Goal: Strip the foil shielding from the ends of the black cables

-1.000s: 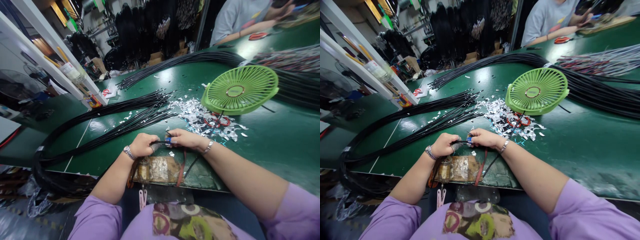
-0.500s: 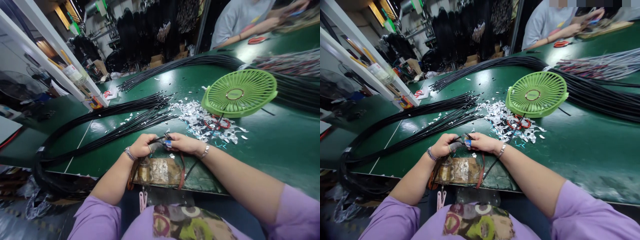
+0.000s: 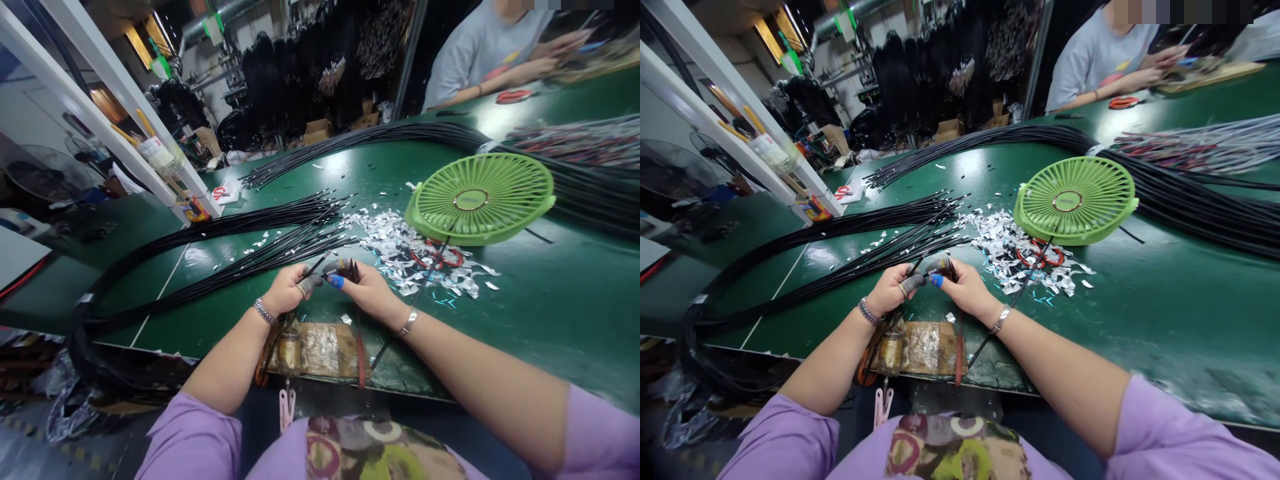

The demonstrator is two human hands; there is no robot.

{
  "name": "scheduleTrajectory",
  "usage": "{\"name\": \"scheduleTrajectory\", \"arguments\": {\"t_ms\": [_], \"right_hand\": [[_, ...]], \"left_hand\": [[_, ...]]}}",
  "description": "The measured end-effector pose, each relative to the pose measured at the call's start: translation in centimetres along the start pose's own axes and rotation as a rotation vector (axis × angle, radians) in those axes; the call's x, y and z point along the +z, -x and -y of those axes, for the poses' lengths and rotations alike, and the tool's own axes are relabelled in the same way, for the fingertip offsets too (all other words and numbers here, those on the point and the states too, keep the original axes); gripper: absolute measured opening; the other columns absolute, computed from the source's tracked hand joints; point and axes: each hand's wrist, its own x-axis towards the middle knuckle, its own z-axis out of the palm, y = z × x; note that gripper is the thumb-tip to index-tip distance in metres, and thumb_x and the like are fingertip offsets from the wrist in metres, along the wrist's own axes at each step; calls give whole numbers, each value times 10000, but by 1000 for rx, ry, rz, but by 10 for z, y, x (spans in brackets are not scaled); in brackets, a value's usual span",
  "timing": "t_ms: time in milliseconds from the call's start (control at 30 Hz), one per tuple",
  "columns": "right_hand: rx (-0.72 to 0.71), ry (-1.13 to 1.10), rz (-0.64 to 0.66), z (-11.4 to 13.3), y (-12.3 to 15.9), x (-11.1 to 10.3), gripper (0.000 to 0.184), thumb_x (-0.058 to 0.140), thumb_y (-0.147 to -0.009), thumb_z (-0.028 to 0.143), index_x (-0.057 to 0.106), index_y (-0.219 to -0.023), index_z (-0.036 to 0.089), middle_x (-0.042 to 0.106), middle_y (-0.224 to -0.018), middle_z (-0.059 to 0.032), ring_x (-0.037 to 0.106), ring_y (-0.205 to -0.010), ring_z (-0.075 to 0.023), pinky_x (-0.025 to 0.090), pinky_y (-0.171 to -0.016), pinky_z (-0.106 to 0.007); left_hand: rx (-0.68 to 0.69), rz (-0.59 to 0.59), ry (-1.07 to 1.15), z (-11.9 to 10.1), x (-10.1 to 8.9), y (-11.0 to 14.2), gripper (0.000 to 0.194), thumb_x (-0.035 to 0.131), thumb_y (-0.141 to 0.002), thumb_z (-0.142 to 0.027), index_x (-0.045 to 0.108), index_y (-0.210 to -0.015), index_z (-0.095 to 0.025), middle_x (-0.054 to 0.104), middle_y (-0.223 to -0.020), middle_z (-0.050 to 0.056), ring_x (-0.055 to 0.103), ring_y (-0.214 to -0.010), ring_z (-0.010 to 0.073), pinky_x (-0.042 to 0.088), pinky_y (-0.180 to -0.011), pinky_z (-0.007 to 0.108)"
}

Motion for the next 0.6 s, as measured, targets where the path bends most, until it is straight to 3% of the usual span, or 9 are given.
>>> {"name": "scheduleTrajectory", "arguments": {"t_ms": [167,333,467,600], "right_hand": [[92,-51,40,5,1,-2,351,686,-715,545,649,-731,196,535,-563,12,458,-527,-130,379,-518,-276],[270,-289,233,11,0,-5,346,758,-616,479,595,-632,174,520,-497,24,383,-436,-78,249,-415,-230],[443,-397,326,8,-1,-7,312,780,-539,381,564,-605,165,587,-528,-2,417,-418,-65,216,-379,-202],[491,-334,272,5,-4,-9,281,768,-526,343,563,-579,157,564,-496,14,389,-397,-44,209,-364,-185]], "left_hand": [[-59,107,116,3,-4,0,554,634,-705,-688,541,-741,-143,443,-459,-61,362,-391,49,269,-404,196],[-74,246,100,3,-7,1,560,613,-723,-693,574,-756,-136,451,-457,-53,345,-381,49,264,-396,201],[81,296,-130,1,-9,2,522,573,-785,-653,545,-678,-143,472,-494,-35,400,-454,70,336,-465,212],[276,211,-464,2,-13,3,466,495,-877,-567,577,-707,-142,516,-578,-12,430,-544,88,342,-533,220]]}}
